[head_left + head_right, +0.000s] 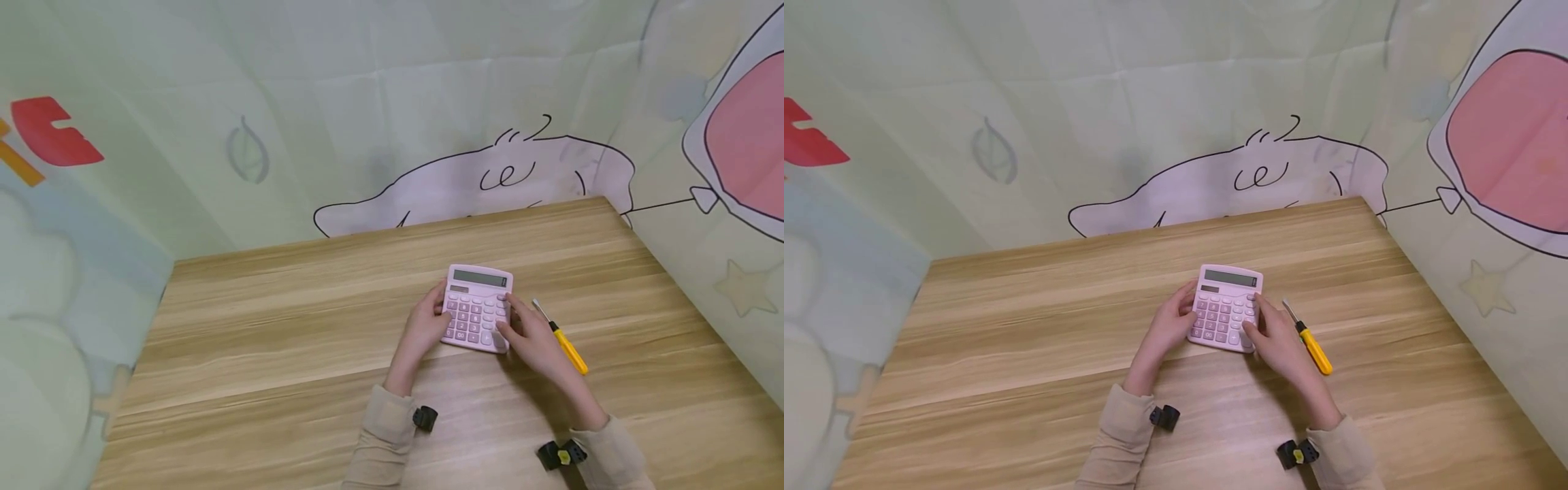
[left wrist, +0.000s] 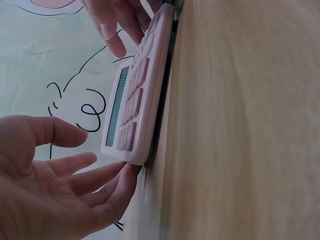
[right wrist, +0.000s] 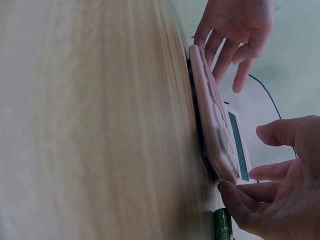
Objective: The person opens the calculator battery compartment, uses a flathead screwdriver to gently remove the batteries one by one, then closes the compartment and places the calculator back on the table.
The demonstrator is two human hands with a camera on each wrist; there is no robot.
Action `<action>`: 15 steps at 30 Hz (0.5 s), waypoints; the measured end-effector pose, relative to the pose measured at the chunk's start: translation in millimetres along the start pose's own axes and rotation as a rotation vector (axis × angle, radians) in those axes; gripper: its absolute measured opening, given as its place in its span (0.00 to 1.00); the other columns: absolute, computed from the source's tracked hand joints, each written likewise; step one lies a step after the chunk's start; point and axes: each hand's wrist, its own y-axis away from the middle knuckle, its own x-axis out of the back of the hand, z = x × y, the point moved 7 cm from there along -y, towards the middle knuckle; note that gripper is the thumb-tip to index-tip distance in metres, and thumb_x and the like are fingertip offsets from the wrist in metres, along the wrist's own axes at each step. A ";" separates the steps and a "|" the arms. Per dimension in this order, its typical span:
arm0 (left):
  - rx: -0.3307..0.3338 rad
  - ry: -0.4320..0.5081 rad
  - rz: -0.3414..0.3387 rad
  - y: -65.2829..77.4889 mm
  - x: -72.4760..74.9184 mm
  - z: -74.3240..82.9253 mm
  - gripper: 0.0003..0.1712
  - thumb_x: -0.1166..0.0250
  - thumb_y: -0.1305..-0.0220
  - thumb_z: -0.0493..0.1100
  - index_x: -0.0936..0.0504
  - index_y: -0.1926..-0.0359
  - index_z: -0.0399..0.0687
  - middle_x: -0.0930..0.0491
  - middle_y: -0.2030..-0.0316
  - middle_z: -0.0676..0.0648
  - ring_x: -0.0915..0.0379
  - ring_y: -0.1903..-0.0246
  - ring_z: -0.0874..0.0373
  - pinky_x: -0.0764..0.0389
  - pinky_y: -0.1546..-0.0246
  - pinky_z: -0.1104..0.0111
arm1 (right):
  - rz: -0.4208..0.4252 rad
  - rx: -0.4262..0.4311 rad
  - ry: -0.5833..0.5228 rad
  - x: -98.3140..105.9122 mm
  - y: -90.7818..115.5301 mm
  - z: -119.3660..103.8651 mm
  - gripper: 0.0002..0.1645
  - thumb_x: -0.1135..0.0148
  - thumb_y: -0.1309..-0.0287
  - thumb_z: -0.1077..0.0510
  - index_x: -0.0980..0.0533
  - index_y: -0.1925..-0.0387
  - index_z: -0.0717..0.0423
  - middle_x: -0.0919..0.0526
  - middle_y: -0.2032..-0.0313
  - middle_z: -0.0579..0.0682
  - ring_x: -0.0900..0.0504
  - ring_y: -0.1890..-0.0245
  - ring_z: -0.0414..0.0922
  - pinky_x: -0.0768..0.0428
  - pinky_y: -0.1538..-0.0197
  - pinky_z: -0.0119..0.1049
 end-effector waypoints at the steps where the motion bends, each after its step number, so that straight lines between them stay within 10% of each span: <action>1: -0.003 0.000 -0.002 -0.2 -0.1 -0.3 0.37 0.43 0.43 0.33 0.36 0.30 0.48 0.24 0.41 0.40 0.22 0.50 0.50 0.22 0.49 0.60 | 0.002 0.002 -0.001 0.2 0.0 0.2 0.37 0.45 0.35 0.58 0.44 0.30 0.68 0.29 0.40 0.72 0.30 0.38 0.64 0.32 0.36 0.59; 15: -0.046 -0.177 0.019 13.0 15.6 2.7 0.35 0.43 0.35 0.43 0.40 0.28 0.53 0.34 0.32 0.41 0.34 0.35 0.42 0.34 0.35 0.48 | 0.089 0.060 0.019 7.8 6.0 -4.2 0.34 0.43 0.37 0.59 0.39 0.31 0.62 0.30 0.38 0.66 0.28 0.43 0.62 0.31 0.39 0.60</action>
